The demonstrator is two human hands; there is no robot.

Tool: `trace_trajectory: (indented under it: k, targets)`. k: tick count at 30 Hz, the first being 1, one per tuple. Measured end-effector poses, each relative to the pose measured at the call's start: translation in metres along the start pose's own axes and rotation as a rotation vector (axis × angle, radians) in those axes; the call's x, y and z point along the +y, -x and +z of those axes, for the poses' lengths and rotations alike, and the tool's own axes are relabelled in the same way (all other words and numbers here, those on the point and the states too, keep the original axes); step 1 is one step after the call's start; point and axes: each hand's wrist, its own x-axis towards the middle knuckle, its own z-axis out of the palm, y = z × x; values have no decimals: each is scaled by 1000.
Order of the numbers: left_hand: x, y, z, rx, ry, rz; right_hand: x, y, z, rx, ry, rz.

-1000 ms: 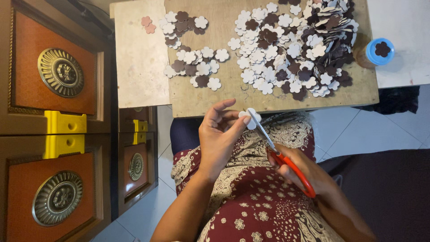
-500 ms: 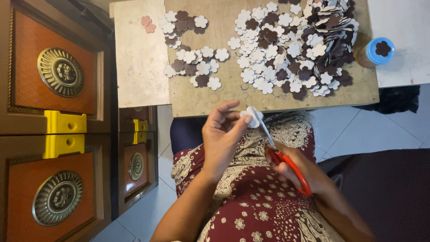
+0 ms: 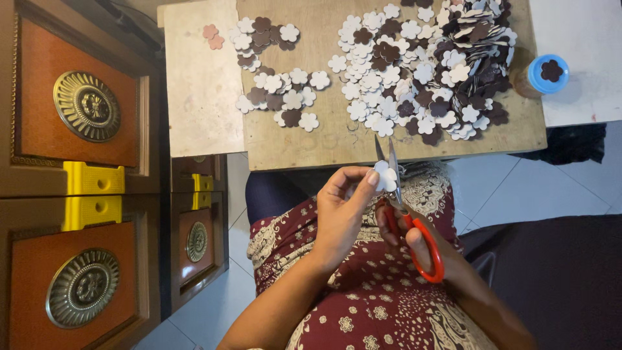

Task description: The person sits on the floor and uses red-handled scissors to trim the edges of small white flower-shaped paper cutouts. They pick up each cutout from a pile on a wooden board, trim it, and place it back on the board among other white and brown shapes.

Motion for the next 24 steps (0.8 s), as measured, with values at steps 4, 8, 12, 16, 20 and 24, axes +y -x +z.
trace_trajectory:
  k: [4, 8, 12, 16, 20, 24]
  targets:
    - [-4, 0, 1, -9, 2, -12, 1, -1, 1, 7, -26, 1]
    - [-4, -1, 1, 1, 20, -7, -5, 1, 5, 67, -27, 37]
    - [0, 0, -1, 11, -6, -27, -5, 2, 5, 100, -13, 23]
    - [2, 0, -1, 15, -32, -4, 5, -1, -2, 58, 41, -19]
    - [2, -3, -1, 7, -11, 48, 11, 1, -6, 21, 30, -12]
    - [3, -5, 1, 26, -56, 61, 7, 2, -4, 5, 1, 14]
